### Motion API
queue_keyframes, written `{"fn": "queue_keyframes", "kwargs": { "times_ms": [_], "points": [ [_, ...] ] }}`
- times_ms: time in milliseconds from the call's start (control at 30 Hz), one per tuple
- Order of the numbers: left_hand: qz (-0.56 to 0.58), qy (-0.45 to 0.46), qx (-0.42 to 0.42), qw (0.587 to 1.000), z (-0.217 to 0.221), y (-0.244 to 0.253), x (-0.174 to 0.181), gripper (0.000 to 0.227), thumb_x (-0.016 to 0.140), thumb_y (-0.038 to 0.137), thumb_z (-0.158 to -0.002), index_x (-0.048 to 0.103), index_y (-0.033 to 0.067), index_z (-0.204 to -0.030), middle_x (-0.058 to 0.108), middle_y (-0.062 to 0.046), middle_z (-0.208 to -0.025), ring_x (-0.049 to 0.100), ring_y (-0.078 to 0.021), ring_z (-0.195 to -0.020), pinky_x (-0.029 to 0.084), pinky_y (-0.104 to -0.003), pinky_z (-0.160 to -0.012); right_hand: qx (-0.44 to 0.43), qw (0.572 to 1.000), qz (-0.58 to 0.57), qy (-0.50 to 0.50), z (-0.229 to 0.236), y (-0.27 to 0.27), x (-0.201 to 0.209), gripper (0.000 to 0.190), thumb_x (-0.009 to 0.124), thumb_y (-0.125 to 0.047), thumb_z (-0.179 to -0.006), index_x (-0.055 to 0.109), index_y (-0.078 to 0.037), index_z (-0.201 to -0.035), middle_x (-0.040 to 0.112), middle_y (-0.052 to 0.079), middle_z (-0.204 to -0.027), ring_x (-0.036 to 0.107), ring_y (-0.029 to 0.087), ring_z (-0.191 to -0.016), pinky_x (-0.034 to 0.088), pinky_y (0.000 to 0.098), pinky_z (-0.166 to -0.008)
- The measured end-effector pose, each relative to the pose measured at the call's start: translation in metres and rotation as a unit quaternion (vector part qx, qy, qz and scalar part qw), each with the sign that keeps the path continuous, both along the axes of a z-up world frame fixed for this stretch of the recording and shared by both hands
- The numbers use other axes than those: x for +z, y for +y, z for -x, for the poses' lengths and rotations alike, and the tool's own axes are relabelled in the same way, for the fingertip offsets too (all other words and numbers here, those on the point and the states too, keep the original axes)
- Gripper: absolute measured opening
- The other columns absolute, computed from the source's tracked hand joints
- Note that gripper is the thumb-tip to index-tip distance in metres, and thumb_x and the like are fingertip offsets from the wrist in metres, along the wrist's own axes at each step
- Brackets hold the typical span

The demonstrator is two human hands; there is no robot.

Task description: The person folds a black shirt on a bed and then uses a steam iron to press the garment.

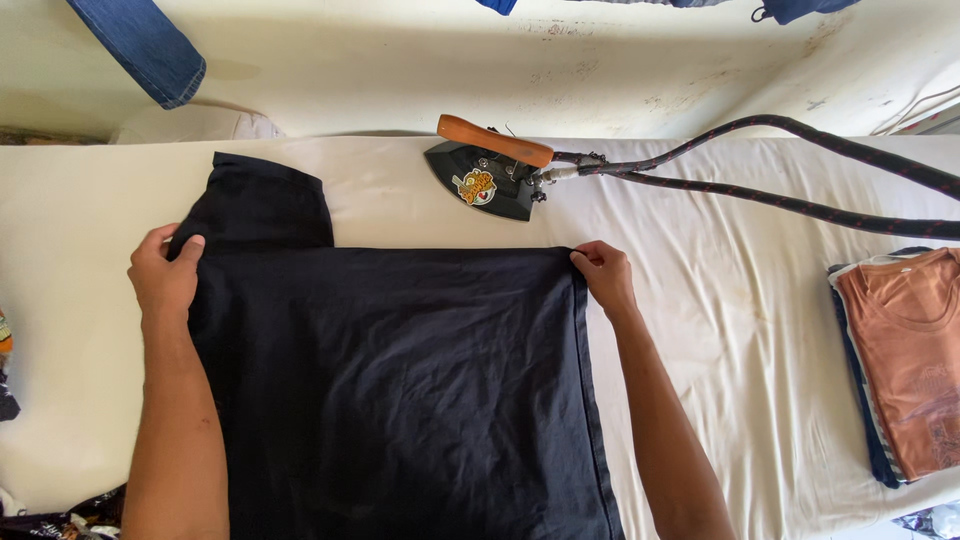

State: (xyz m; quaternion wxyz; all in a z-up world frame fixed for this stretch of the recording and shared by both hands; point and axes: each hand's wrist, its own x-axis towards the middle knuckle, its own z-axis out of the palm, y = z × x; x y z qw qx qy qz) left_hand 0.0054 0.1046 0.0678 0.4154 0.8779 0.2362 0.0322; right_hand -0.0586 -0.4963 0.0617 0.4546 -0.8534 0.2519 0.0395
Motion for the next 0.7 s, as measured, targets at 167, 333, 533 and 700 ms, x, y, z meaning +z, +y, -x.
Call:
{"fn": "queue_keyframes", "kwargs": {
  "times_ms": [167, 333, 533, 700],
  "points": [
    [-0.008, -0.078, 0.011, 0.997, 0.008, -0.005, -0.005, 0.029, 0.067, 0.014, -0.104, 0.065, 0.0169, -0.133, 0.059, -0.003, -0.093, 0.056, -0.0203, -0.085, 0.048, -0.038, -0.083, -0.039, 0.994, -0.101, -0.017, -0.002, -0.003, 0.002, 0.011, 0.067, -0.021, -0.095, 0.064, -0.011, -0.091, 0.057, -0.002, -0.079, 0.050, 0.010, -0.074, 0.041, 0.0271, -0.065],
    [-0.055, -0.218, -0.019, 0.974, 0.006, 0.009, -0.042, 0.028, 0.067, 0.001, -0.107, 0.065, 0.0100, -0.134, 0.036, 0.000, -0.079, 0.037, -0.0186, -0.073, 0.039, -0.037, -0.074, -0.072, 0.994, -0.074, -0.035, 0.000, -0.002, -0.015, 0.010, 0.065, -0.023, -0.096, 0.062, -0.014, -0.094, 0.051, -0.007, -0.070, 0.040, 0.006, -0.067, 0.031, 0.0269, -0.062],
    [-0.153, -0.165, -0.001, 0.974, -0.005, 0.012, -0.057, 0.028, 0.067, 0.007, -0.104, 0.068, 0.0140, -0.131, 0.071, -0.011, -0.100, 0.065, -0.0344, -0.089, 0.050, -0.053, -0.075, 0.048, 0.935, 0.309, -0.168, 0.003, 0.013, -0.048, 0.012, 0.056, -0.023, -0.104, 0.059, -0.014, -0.112, 0.069, 0.008, -0.085, 0.063, 0.038, -0.067, 0.041, 0.0502, -0.051],
    [-0.167, -0.082, 0.030, 0.982, -0.021, 0.024, -0.070, 0.040, 0.062, 0.018, -0.089, 0.066, 0.0223, -0.129, 0.075, -0.004, -0.103, 0.066, -0.0430, -0.096, 0.047, -0.061, -0.081, 0.025, 0.897, 0.357, -0.259, 0.001, 0.018, -0.049, 0.023, 0.070, -0.020, -0.097, 0.067, -0.013, -0.119, 0.063, 0.007, -0.099, 0.060, 0.033, -0.093, 0.048, 0.0505, -0.070]
  ]
}}
